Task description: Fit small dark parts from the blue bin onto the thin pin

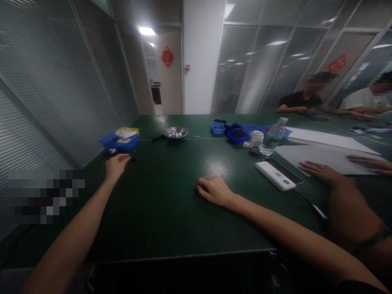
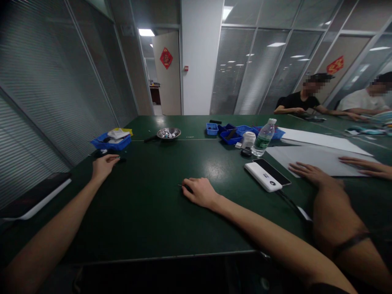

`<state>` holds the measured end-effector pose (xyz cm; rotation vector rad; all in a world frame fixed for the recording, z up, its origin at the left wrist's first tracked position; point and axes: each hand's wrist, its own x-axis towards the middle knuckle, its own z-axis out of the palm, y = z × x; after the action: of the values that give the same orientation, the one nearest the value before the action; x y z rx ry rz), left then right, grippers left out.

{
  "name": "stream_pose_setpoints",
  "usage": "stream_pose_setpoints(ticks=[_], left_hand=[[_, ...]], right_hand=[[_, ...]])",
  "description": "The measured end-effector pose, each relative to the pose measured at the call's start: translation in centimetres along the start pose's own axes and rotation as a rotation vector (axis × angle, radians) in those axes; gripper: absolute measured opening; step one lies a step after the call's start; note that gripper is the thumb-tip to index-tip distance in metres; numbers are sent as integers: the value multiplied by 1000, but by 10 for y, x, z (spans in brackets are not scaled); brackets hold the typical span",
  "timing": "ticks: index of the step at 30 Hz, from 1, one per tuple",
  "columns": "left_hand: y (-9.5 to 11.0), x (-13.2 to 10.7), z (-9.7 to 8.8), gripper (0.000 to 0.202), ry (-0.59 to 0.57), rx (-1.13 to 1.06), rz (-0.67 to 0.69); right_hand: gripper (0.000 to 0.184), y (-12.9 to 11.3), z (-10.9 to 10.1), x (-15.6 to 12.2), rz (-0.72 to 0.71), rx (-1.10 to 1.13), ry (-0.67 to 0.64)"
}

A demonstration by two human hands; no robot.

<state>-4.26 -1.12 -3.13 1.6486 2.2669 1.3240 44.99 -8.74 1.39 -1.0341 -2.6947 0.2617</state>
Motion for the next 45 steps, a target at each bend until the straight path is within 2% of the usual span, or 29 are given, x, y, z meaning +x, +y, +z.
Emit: stream_pose_setpoints(ticks=[5, 9, 14, 19, 25, 32, 37, 39, 43, 45], left_hand=[[5, -2, 3, 31, -27, 29, 32], [6, -2, 5, 32, -116, 3, -34], [5, 0, 4, 34, -135, 6, -113], [7, 4, 2, 30, -127, -6, -181], [7, 8, 8, 24, -104, -22, -194], [8, 16, 12, 25, -85, 11, -187], [12, 5, 13, 24, -96, 86, -68], [17, -5, 13, 25, -106, 157, 37], [36, -24, 15, 34, -163, 605, 325], [44, -28, 17, 36, -200, 754, 372]], right_hand=[[28, 0, 2, 1, -3, -14, 9], [30, 1, 2, 1, -2, -15, 7], [29, 0, 0, 1, -3, -13, 7], [29, 1, 1, 1, -1, -17, 11], [31, 1, 1, 1, -4, -11, 5], [29, -2, -1, 1, 3, 1, -1], [29, 2, 3, 1, -2, -24, 3], [30, 2, 3, 1, 0, -18, -2], [30, 0, 1, 0, -5, -2, -4], [30, -1, -1, 0, -2, -4, -7]])
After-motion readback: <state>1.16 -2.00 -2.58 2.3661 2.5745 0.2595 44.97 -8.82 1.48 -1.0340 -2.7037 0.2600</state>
